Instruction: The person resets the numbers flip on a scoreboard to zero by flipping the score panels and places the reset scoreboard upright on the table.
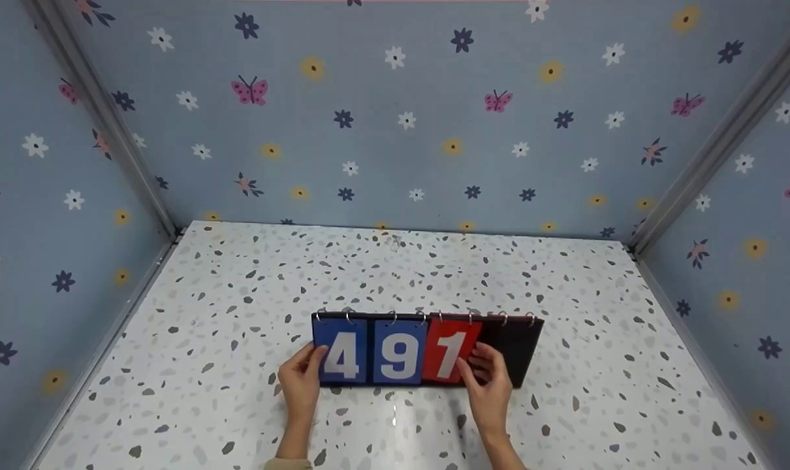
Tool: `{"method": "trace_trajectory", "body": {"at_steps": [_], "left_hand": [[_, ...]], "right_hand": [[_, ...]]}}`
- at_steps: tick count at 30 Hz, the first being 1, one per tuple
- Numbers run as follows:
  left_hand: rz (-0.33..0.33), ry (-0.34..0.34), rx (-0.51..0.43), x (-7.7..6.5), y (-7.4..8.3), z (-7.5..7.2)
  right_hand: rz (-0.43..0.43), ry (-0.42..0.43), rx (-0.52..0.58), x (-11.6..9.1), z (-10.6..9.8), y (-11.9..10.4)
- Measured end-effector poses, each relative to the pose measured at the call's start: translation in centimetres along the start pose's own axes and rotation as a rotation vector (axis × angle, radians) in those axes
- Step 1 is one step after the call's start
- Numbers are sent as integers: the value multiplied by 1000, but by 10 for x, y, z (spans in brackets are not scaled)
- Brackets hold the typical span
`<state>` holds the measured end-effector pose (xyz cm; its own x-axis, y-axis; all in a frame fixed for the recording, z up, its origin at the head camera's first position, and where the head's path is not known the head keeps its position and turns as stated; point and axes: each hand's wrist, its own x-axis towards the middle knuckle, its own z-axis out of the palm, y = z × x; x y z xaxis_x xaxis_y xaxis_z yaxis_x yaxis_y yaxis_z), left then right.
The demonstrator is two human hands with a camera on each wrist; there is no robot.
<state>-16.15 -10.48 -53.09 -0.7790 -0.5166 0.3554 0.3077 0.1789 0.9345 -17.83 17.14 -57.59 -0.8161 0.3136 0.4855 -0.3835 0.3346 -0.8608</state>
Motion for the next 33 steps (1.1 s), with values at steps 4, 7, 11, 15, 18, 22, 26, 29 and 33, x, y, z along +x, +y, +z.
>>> {"method": "trace_trajectory", "body": {"at_steps": [4,7,11,15,18,22,26,29,33], "left_hand": [[0,3,-2,0,0,0],[-10,3,-8,0,0,0],[-22,1,-10,0,1,0],[-27,5,1,0,1,1],[-31,3,5,0,1,1],[-35,-5,-15,0,1,0],[-45,-4,-33,-1,1,0],[-49,-1,-21,0,1,1],[-53,-4,-10,0,1,0]], "right_hand": [[24,3,-23,3,1,0],[58,-3,-1,7,-3,-24],[103,-28,-4,11,-9,-44],[133,-66,-3,14,-14,-46],[137,-88,-18,14,-18,-49],[124,-120,1,15,-23,-62],[144,-139,39,16,-30,-78],[105,-135,74,17,-34,-74],[-33,-173,213,18,-40,-45]]}}
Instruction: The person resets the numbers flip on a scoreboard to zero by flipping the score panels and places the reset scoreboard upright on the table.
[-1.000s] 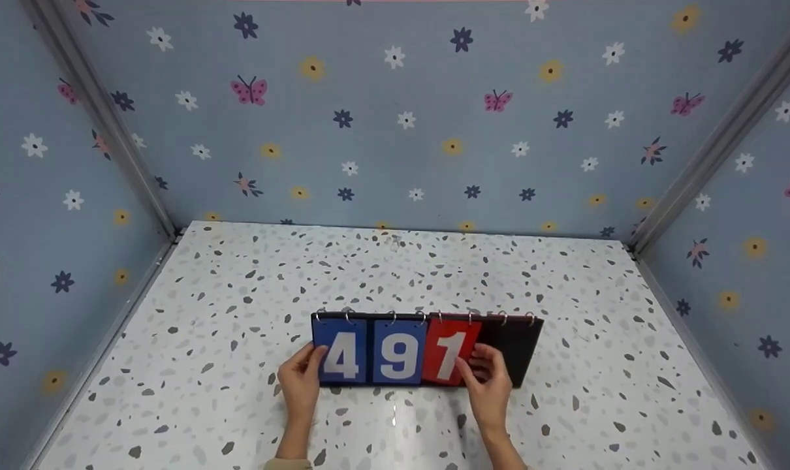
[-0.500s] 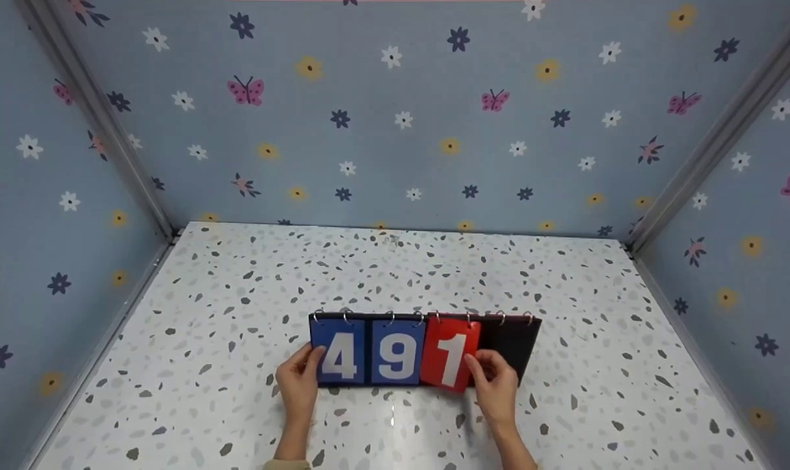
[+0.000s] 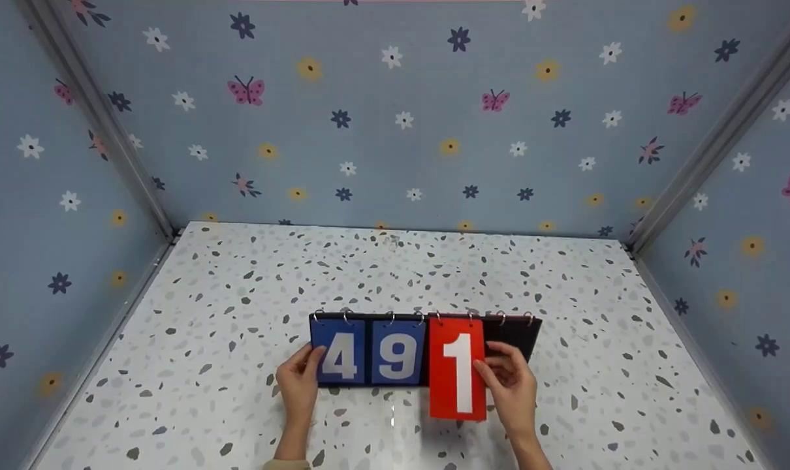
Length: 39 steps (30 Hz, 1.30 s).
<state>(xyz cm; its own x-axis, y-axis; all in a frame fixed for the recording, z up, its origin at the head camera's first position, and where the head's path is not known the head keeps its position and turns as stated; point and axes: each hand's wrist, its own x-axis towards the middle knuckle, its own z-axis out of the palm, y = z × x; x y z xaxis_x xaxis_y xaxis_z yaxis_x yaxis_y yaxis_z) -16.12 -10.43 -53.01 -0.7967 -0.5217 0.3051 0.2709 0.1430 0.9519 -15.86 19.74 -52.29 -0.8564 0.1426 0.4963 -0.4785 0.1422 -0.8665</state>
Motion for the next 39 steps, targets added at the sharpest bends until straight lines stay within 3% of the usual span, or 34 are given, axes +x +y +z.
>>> {"method": "trace_trajectory", "body": {"at_steps": [3,5,9,14,17,23,28,35,39], "left_hand": [[-2,-4,-3,0,0,0],[-2,-8,-2,0,-1,0],[10,-4,12,-1,-1,-1],[37,3,14,0,-3,-1],[53,3,0,1,-8,-1],[38,7,12,3,-29,0],[41,8,24,4,-32,1],[45,6,20,4,-31,0],[51,10,2,5,-29,0]], "right_hand": [[-47,-59,67,3,-6,1],[0,-76,35,6,-5,-26],[39,-182,91,11,-12,-39],[68,-247,81,19,-16,-52],[22,-228,57,26,-15,-58],[-152,-145,15,49,-5,-78],[-218,-89,44,69,1,-81],[-229,-41,-28,93,8,-78],[-205,-17,-134,103,14,-77]]}}
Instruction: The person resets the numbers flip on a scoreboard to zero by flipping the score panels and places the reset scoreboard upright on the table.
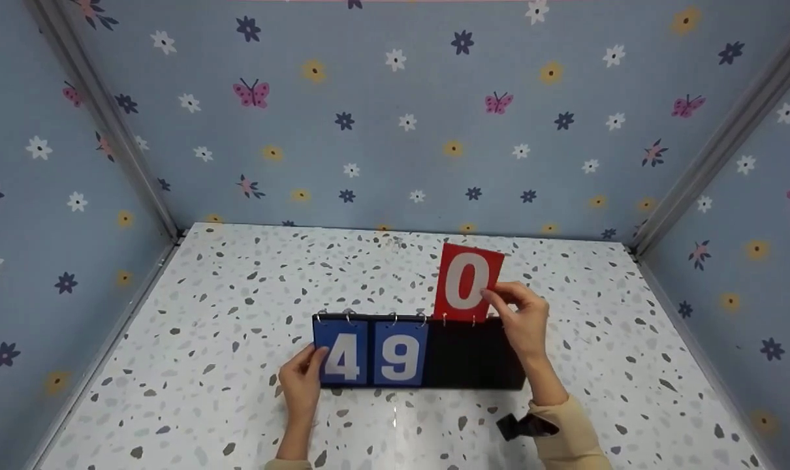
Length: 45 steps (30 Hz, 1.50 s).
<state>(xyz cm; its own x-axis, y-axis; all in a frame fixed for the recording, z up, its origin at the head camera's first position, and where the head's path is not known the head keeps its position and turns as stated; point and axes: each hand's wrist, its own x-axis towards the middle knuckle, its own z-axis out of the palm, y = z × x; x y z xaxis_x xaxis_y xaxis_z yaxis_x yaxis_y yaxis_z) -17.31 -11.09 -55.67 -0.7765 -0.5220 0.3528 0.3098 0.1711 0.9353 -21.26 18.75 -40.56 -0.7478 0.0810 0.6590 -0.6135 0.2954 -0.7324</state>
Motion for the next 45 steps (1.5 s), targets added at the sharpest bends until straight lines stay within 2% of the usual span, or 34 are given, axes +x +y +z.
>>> {"method": "trace_trajectory", "body": {"at_steps": [4,10,19,27,30,38,41,45], "left_hand": [[3,-3,-22,-1,12,0],[-7,-17,-16,-3,29,-1],[-1,-20,-30,-3,28,-1],[-8,-23,-27,-3,29,-1],[-17,-17,-13,-3,30,0],[-23,-21,-2,-3,29,-1],[-15,-30,-7,-2,19,-1],[-37,-41,18,0,6,-2]], "right_hand": [[2,27,-97,7,5,6],[39,18,-191,14,7,34],[161,-63,-259,20,11,54],[355,-190,-322,21,13,60],[394,-225,-322,23,13,60],[366,-301,-417,23,11,55],[338,-306,-427,22,9,51],[264,-260,-396,18,4,43]]}}
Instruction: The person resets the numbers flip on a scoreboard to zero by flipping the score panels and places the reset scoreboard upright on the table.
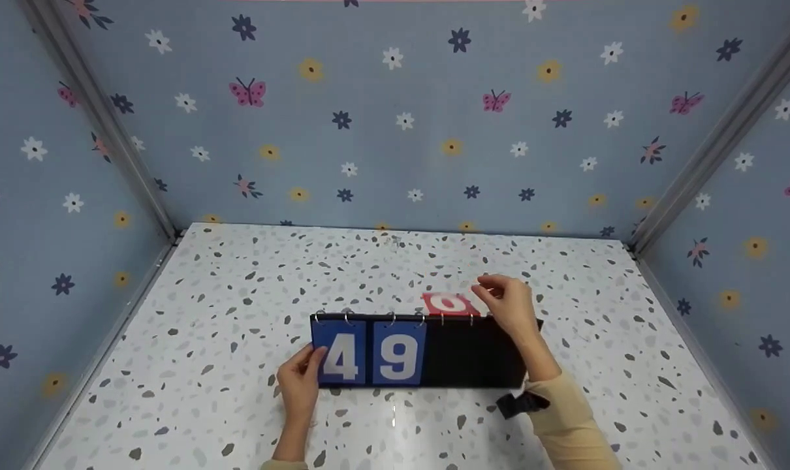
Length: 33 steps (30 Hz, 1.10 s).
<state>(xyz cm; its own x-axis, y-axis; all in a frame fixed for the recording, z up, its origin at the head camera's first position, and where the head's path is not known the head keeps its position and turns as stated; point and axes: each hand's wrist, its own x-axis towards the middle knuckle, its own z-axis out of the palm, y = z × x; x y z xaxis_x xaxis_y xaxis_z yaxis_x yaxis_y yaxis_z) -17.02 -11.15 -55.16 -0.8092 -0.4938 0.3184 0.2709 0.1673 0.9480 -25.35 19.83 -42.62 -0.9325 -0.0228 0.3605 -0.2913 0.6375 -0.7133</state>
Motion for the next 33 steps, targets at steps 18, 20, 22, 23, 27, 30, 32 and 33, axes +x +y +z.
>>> {"method": "trace_trajectory", "body": {"at_steps": [18,20,22,23,27,30,32,33], "left_hand": [[92,29,200,-8,25,-2],[121,55,229,-9,32,-1],[146,70,240,-12,38,1],[156,70,231,-14,41,2],[180,35,188,-22,52,11],[172,-19,160,-28,60,19],[163,-55,144,-31,64,24],[154,-71,137,-33,65,26]], "right_hand": [[-66,399,257,-58,-23,4],[-73,451,287,-66,-22,10],[-67,495,331,-73,-20,19],[-62,513,350,-77,-18,23],[-35,574,442,-90,-8,44],[-22,602,442,-95,4,78],[13,605,338,-97,14,108],[10,609,305,-98,20,126]]}}
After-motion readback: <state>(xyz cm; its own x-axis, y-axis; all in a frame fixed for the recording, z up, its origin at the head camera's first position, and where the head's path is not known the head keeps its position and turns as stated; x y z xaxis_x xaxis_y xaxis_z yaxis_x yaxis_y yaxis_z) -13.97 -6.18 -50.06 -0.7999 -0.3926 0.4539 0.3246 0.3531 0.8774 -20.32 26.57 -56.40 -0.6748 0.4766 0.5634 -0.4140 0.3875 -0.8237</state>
